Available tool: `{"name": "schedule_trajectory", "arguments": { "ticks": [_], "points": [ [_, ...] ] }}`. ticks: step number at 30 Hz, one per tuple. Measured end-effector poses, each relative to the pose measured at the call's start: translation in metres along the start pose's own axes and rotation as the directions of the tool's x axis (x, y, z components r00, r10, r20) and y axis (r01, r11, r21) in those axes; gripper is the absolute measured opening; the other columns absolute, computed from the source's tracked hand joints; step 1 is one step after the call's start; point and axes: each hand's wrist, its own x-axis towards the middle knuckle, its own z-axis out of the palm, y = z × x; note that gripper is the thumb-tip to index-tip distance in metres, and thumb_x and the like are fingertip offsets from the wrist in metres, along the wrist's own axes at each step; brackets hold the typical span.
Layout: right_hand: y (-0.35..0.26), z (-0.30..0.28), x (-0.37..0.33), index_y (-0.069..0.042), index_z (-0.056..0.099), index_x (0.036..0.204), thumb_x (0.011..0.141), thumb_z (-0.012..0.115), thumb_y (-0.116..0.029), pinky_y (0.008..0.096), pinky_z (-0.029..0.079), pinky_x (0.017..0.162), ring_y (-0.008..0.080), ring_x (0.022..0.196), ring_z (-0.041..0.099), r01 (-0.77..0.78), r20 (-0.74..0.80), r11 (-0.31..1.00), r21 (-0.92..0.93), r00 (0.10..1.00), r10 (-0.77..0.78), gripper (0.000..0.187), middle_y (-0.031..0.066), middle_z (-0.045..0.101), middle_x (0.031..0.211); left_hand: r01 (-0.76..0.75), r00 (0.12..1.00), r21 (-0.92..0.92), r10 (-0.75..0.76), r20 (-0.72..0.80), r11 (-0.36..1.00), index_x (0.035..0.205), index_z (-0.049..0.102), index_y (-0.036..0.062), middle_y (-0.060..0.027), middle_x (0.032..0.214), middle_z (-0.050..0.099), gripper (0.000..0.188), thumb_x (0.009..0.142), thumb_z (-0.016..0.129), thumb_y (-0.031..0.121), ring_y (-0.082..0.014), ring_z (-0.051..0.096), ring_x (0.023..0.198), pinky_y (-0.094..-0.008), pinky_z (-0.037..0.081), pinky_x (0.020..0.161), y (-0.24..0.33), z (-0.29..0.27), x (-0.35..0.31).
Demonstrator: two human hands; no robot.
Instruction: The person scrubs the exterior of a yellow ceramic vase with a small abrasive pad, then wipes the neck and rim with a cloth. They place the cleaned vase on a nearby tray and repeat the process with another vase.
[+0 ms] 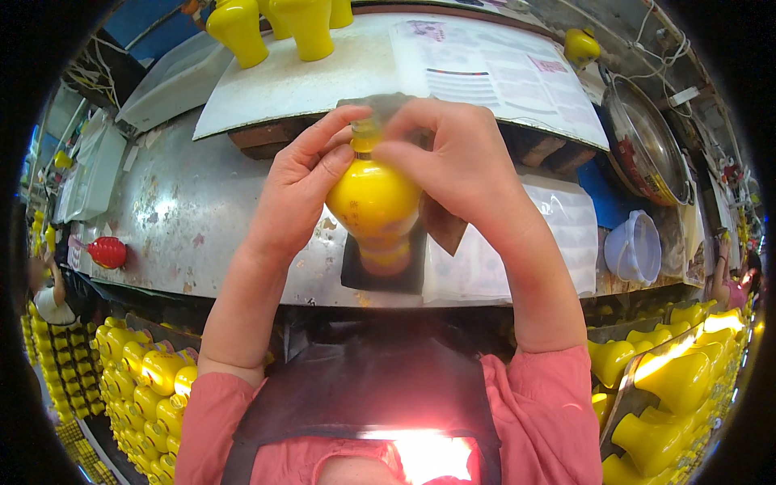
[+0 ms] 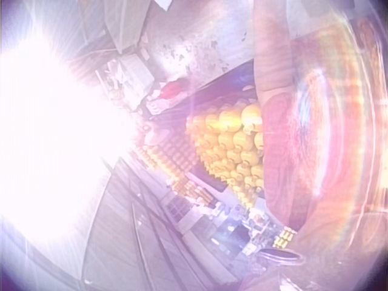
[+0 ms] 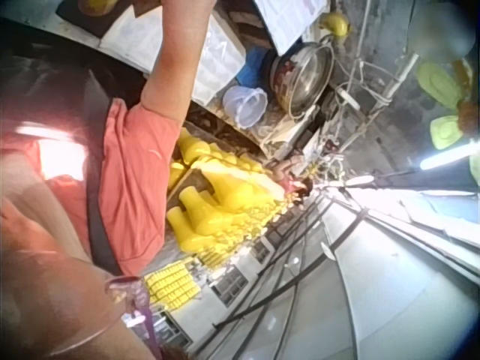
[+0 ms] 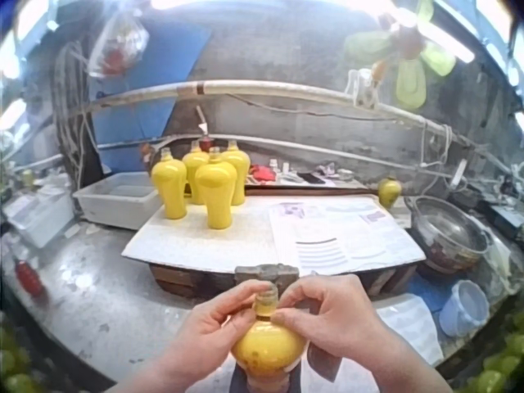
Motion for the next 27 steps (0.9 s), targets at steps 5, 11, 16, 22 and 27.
{"name": "schedule_trajectory", "arguments": {
  "ticks": [5,11,16,22,27],
  "points": [
    [0.019,0.000,0.004,0.001,0.073,0.095,0.090,0.071,-0.014,0.0266,0.053,0.062,0.0096,0.065,0.068,0.113,-0.014,0.993,-0.017,0.994,-0.113,0.016,0.0078,0.072,0.075,0.004,1.000,-0.042,-0.004,-0.005,0.999,0.146,0.058,0.0050,-0.0045,0.127,0.066,0.039,0.107,0.051,0.006,-0.0101,0.060,0.115,-0.0258,0.048,0.102,0.000,0.000,-0.001],
    [0.028,0.008,-0.005,0.000,0.072,0.108,0.090,0.073,-0.018,0.0243,0.051,0.063,0.0068,0.067,0.063,0.127,-0.083,0.982,0.138,0.990,-0.116,0.025,0.0040,0.071,0.078,-0.007,0.999,-0.108,0.002,-0.051,0.994,0.147,0.056,0.0038,-0.0061,0.132,0.066,0.041,0.107,0.051,0.006,-0.0122,0.061,0.119,-0.0273,0.048,0.104,-0.004,0.002,0.000],
    [0.021,0.013,-0.009,0.000,0.073,0.104,0.085,0.079,-0.020,0.0241,0.050,0.060,0.0067,0.064,0.062,0.034,-0.105,0.983,0.180,0.994,-0.015,0.028,0.0043,0.070,0.077,0.004,0.995,-0.204,-0.025,-0.101,0.979,0.148,0.055,0.0033,-0.0098,0.133,0.067,0.043,0.105,0.057,0.008,-0.0151,0.064,0.119,-0.0296,0.051,0.104,-0.011,0.007,-0.001],
    [0.017,0.010,-0.005,0.000,0.071,0.110,0.089,0.079,-0.014,0.0196,0.050,0.062,0.0047,0.073,0.066,-0.035,-0.035,0.990,0.140,0.999,0.041,0.026,0.0039,0.073,0.085,0.014,0.996,-0.078,-0.021,-0.091,0.997,0.148,0.054,0.0029,-0.0099,0.133,0.067,0.045,0.104,0.059,0.008,-0.0148,0.063,0.118,-0.0296,0.051,0.104,-0.011,0.000,-0.003],
    [0.013,0.014,-0.011,-0.001,0.069,0.112,0.092,0.074,-0.009,0.0190,0.046,0.057,0.0024,0.067,0.060,0.139,-0.136,0.980,0.144,0.983,-0.120,0.022,0.0018,0.071,0.086,-0.007,0.997,-0.027,0.005,-0.075,1.000,0.149,0.054,0.0035,-0.0074,0.128,0.067,0.042,0.108,0.054,0.013,-0.0124,0.062,0.116,-0.0276,0.050,0.103,-0.009,0.002,-0.003]
  ]
}}
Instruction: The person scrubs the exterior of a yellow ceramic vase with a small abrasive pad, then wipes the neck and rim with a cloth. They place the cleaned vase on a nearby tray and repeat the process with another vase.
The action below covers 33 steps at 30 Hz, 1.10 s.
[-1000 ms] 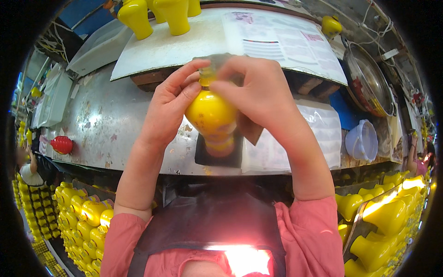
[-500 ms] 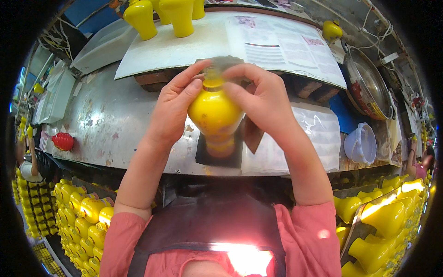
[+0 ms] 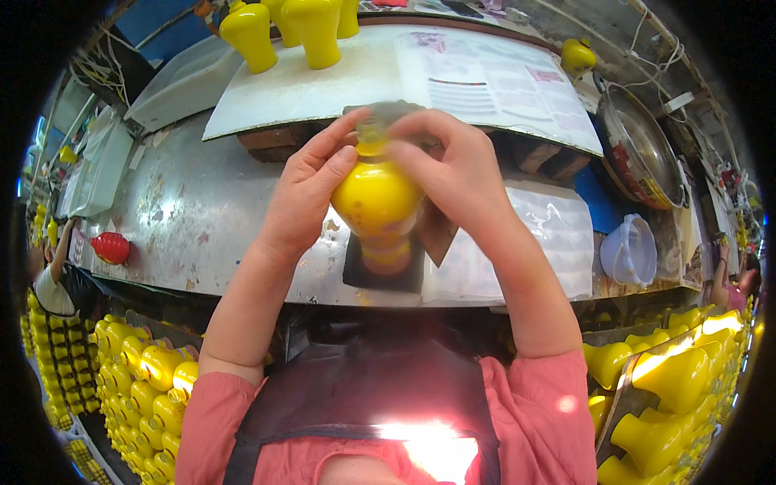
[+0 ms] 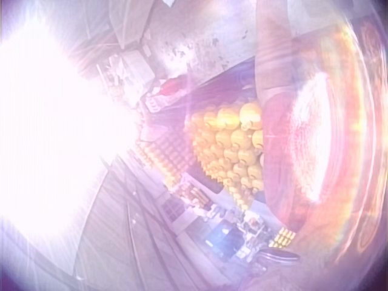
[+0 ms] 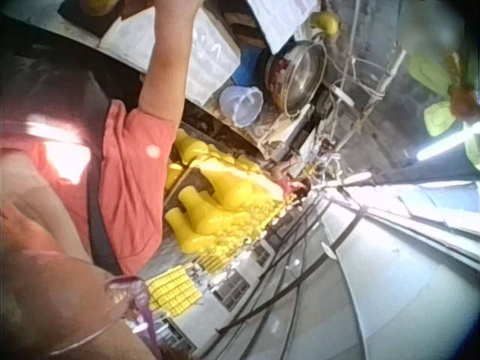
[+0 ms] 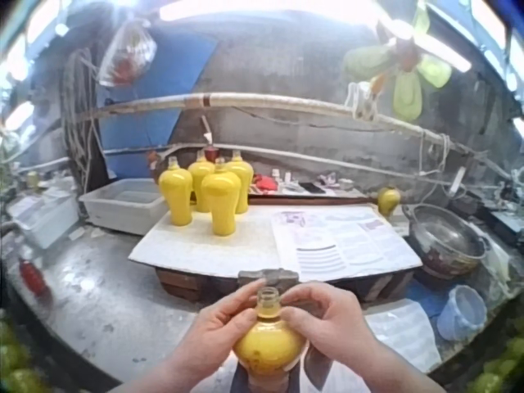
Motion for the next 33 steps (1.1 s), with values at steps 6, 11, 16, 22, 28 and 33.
{"name": "schedule_trajectory", "arguments": {
  "ticks": [6,11,16,22,28,33],
  "points": [
    [-0.001,0.009,-0.034,-0.012,0.068,0.119,0.085,0.071,-0.004,0.0396,0.055,0.062,0.0303,0.069,0.067,0.459,0.098,0.805,-0.376,0.883,-0.459,0.035,0.0128,0.072,0.101,-0.110,0.989,0.173,0.090,0.118,0.979,0.136,0.063,0.0030,-0.0034,0.117,0.068,0.035,0.112,0.048,0.023,-0.0092,0.061,0.108,-0.0251,0.050,0.098,0.015,-0.002,0.011],
    [0.016,0.004,-0.037,-0.008,0.068,0.121,0.091,0.068,0.002,0.0275,0.049,0.057,0.0129,0.059,0.062,0.516,0.048,0.765,-0.386,0.839,-0.542,0.031,0.0085,0.075,0.100,-0.173,0.985,0.334,0.162,0.062,0.927,0.115,0.070,0.0002,-0.0011,0.109,0.070,0.024,0.099,0.069,0.018,-0.0073,0.061,0.101,-0.0243,0.051,0.092,0.024,0.008,0.015],
    [0.020,-0.003,-0.044,-0.010,0.070,0.119,0.090,0.070,-0.002,0.0277,0.048,0.054,0.0160,0.058,0.061,0.319,-0.047,0.915,-0.247,0.939,-0.340,0.030,0.0077,0.074,0.097,-0.126,0.989,0.298,0.143,-0.038,0.946,0.104,0.069,0.0022,-0.0026,0.099,0.069,0.019,0.092,0.077,0.015,-0.0094,0.063,0.094,-0.0240,0.052,0.087,0.026,0.016,0.012],
    [0.017,0.008,-0.052,-0.008,0.069,0.121,0.089,0.071,0.004,0.0241,0.042,0.051,0.0067,0.053,0.053,0.456,0.060,0.827,-0.329,0.884,-0.464,0.034,0.0049,0.073,0.096,-0.085,0.987,0.363,0.129,-0.099,0.928,0.100,0.069,-0.0007,-0.0113,0.096,0.073,0.027,0.084,0.079,0.019,-0.0171,0.068,0.084,-0.0299,0.054,0.080,0.029,0.019,0.014],
    [0.012,-0.001,-0.057,-0.009,0.070,0.121,0.090,0.070,0.001,0.0217,0.039,0.051,0.0052,0.051,0.049,0.284,-0.055,0.945,-0.164,0.953,-0.296,0.032,0.0041,0.072,0.092,-0.090,0.988,0.190,0.111,-0.106,0.978,0.098,0.070,-0.0008,-0.0105,0.090,0.073,0.028,0.082,0.081,0.019,-0.0156,0.066,0.083,-0.0299,0.054,0.077,0.033,0.026,-0.001],
    [0.007,0.012,-0.070,-0.010,0.072,0.118,0.089,0.072,0.001,0.0244,0.042,0.051,0.0071,0.052,0.054,0.452,0.010,0.837,-0.308,0.881,-0.472,0.031,0.0058,0.073,0.094,-0.102,0.978,0.411,0.167,-0.126,0.906,0.095,0.070,-0.0027,-0.0077,0.087,0.073,0.021,0.082,0.079,0.011,-0.0132,0.068,0.085,-0.0273,0.054,0.077,0.039,0.026,-0.006]
  ]
}}
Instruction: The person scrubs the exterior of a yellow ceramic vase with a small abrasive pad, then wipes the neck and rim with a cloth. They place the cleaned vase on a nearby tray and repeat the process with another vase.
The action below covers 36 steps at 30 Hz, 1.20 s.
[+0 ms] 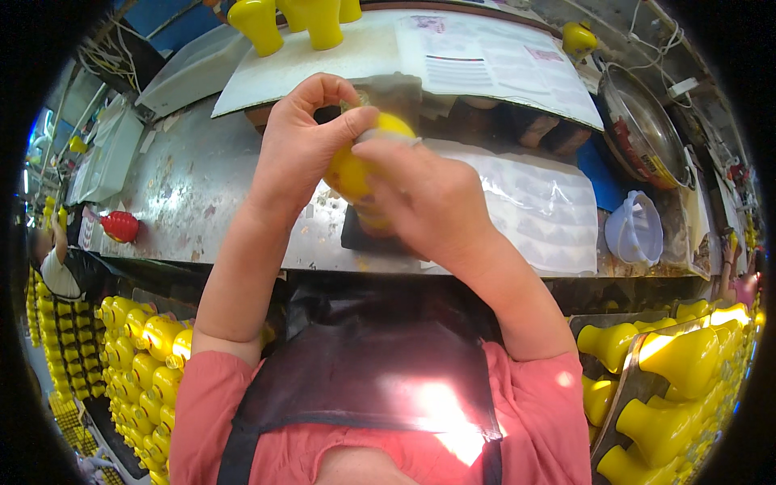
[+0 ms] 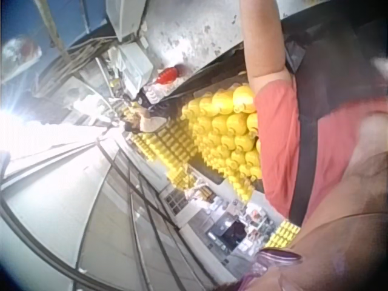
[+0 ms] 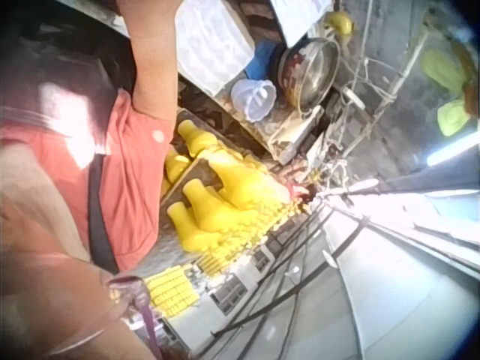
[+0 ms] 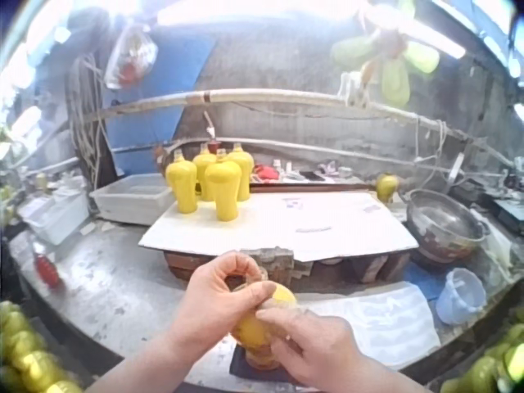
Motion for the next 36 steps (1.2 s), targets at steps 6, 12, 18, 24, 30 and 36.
{"name": "schedule_trajectory", "arguments": {
  "ticks": [6,12,18,24,30,36],
  "points": [
    [-0.002,-0.010,-0.001,-0.011,0.070,0.118,0.090,0.069,-0.004,0.0312,0.053,0.059,0.0208,0.059,0.064,-0.199,0.007,0.975,0.093,0.980,0.200,0.029,0.0124,0.074,0.098,0.062,0.989,-0.141,-0.041,0.142,0.988,0.098,0.070,0.0009,-0.0048,0.099,0.072,0.017,0.086,0.080,0.005,-0.0106,0.066,0.093,-0.0249,0.054,0.085,0.012,-0.014,-0.011],
    [-0.013,0.003,-0.011,-0.017,0.071,0.111,0.083,0.074,-0.007,0.0409,0.052,0.056,0.0286,0.064,0.066,0.098,0.008,0.984,-0.147,0.995,-0.098,0.030,0.0069,0.068,0.080,-0.037,0.999,-0.017,0.038,0.039,0.999,0.100,0.071,0.0018,-0.0057,0.102,0.072,0.017,0.086,0.080,0.004,-0.0129,0.066,0.097,-0.0281,0.054,0.090,0.012,-0.013,-0.022],
    [-0.011,-0.003,-0.007,-0.016,0.069,0.113,0.082,0.075,-0.007,0.0402,0.052,0.055,0.0270,0.064,0.066,0.006,-0.057,1.000,0.006,0.998,-0.005,0.033,0.0067,0.066,0.077,0.029,0.992,-0.107,-0.015,0.126,0.994,0.100,0.071,0.0022,-0.0080,0.105,0.073,0.015,0.087,0.079,0.003,-0.0137,0.066,0.097,-0.0293,0.054,0.090,0.013,-0.019,-0.023],
    [-0.023,-0.008,-0.010,-0.016,0.071,0.111,0.082,0.075,-0.006,0.0383,0.053,0.055,0.0250,0.064,0.067,0.157,0.076,0.950,-0.269,0.987,-0.141,0.031,0.0058,0.069,0.081,0.041,0.986,-0.363,0.021,0.165,0.931,0.103,0.067,0.0035,-0.0129,0.113,0.074,0.012,0.093,0.072,-0.002,-0.0152,0.068,0.101,-0.0294,0.057,0.092,-0.004,-0.005,-0.015],
    [-0.009,-0.006,0.005,-0.016,0.072,0.108,0.082,0.074,-0.005,0.0386,0.053,0.056,0.0260,0.064,0.066,0.023,-0.077,0.998,-0.051,0.997,-0.027,0.028,0.0067,0.068,0.080,0.143,0.970,-0.503,-0.020,0.242,0.852,0.105,0.066,0.0044,-0.0126,0.118,0.073,0.011,0.095,0.071,0.001,-0.0157,0.068,0.106,-0.0311,0.056,0.095,-0.015,-0.012,-0.007],
    [-0.011,-0.003,0.006,-0.015,0.071,0.110,0.085,0.073,-0.006,0.0382,0.056,0.061,0.0284,0.073,0.071,0.099,0.140,0.983,-0.156,0.987,-0.077,0.028,0.0077,0.073,0.091,0.077,0.984,-0.214,-0.040,0.174,0.974,0.103,0.068,0.0039,-0.0090,0.111,0.074,0.013,0.092,0.076,0.005,-0.0135,0.067,0.101,-0.0298,0.055,0.092,-0.015,-0.013,-0.001]
  ]
}}
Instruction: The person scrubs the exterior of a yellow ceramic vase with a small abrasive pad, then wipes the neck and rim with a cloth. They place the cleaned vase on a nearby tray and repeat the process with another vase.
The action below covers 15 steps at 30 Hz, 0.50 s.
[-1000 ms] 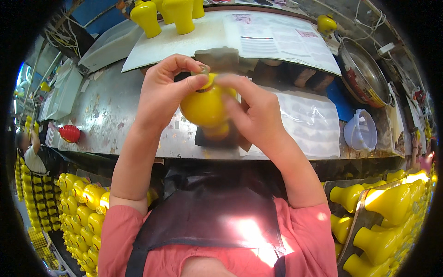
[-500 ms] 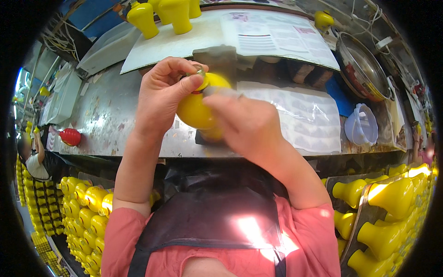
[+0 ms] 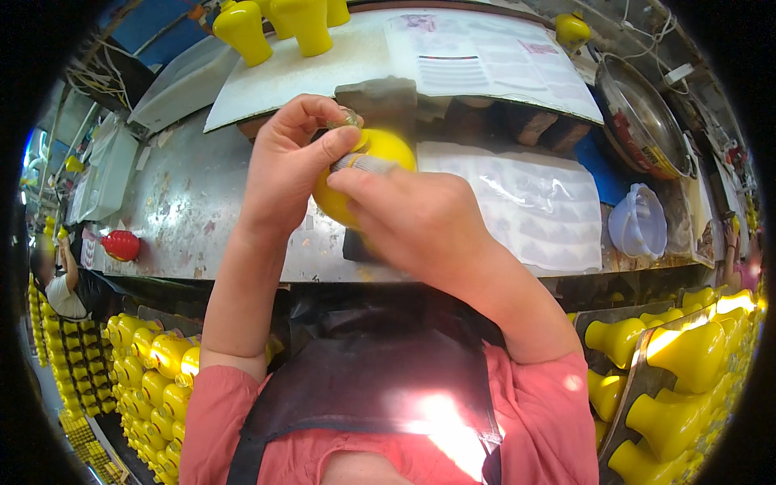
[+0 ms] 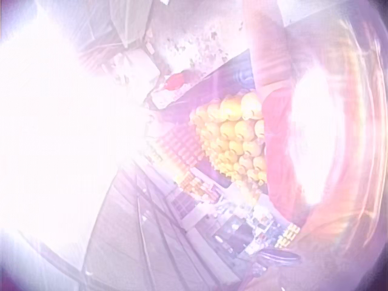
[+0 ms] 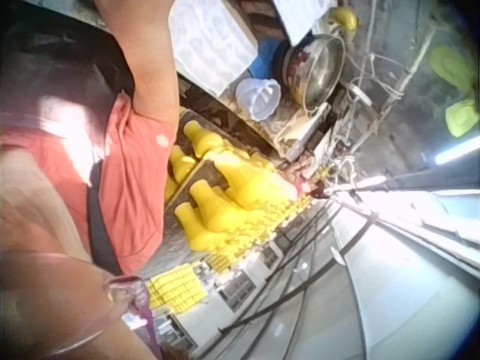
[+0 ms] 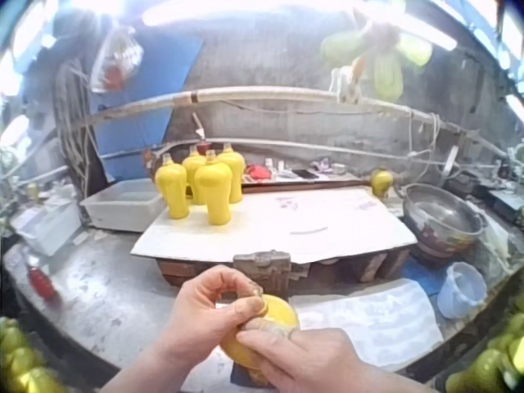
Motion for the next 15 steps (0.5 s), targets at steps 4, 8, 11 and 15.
{"name": "schedule_trajectory", "arguments": {
  "ticks": [4,8,11,15],
  "points": [
    [0.005,-0.001,0.007,-0.015,0.072,0.110,0.086,0.073,-0.005,0.0355,0.055,0.059,0.0275,0.068,0.070,-0.089,-0.132,0.983,0.160,0.985,0.110,0.027,0.0085,0.074,0.092,0.011,1.000,-0.050,-0.012,-0.018,0.999,0.104,0.069,0.0036,-0.0075,0.102,0.074,0.016,0.090,0.078,0.003,-0.0134,0.068,0.096,-0.0284,0.055,0.089,0.000,-0.001,0.006],
    [0.009,-0.007,0.006,-0.013,0.072,0.111,0.086,0.073,-0.004,0.0358,0.055,0.061,0.0286,0.070,0.070,-0.265,-0.053,0.900,0.347,0.952,0.301,0.026,0.0099,0.074,0.094,-0.029,1.000,-0.272,0.028,-0.006,0.962,0.099,0.072,0.0022,-0.0085,0.103,0.075,0.009,0.090,0.074,0.003,-0.0127,0.069,0.095,-0.0288,0.056,0.088,-0.008,0.004,0.012],
    [0.011,-0.005,0.005,-0.011,0.072,0.112,0.087,0.073,-0.005,0.0352,0.054,0.060,0.0269,0.066,0.068,-0.150,-0.017,0.978,0.148,0.988,0.154,0.025,0.0119,0.074,0.097,-0.053,0.998,-0.353,0.065,0.020,0.934,0.101,0.071,0.0027,-0.0107,0.106,0.076,0.009,0.092,0.071,0.001,-0.0152,0.070,0.099,-0.0310,0.057,0.090,-0.015,0.005,0.017],
    [0.022,-0.003,0.010,-0.009,0.072,0.112,0.089,0.072,-0.007,0.0334,0.052,0.057,0.0228,0.061,0.064,-0.178,-0.099,0.965,0.194,0.975,0.200,0.024,0.0130,0.073,0.093,0.003,0.997,-0.373,0.028,0.077,0.928,0.106,0.068,0.0031,-0.0112,0.109,0.075,0.011,0.095,0.068,0.001,-0.0162,0.069,0.102,-0.0319,0.057,0.092,-0.017,-0.003,0.020]
  ]
}}
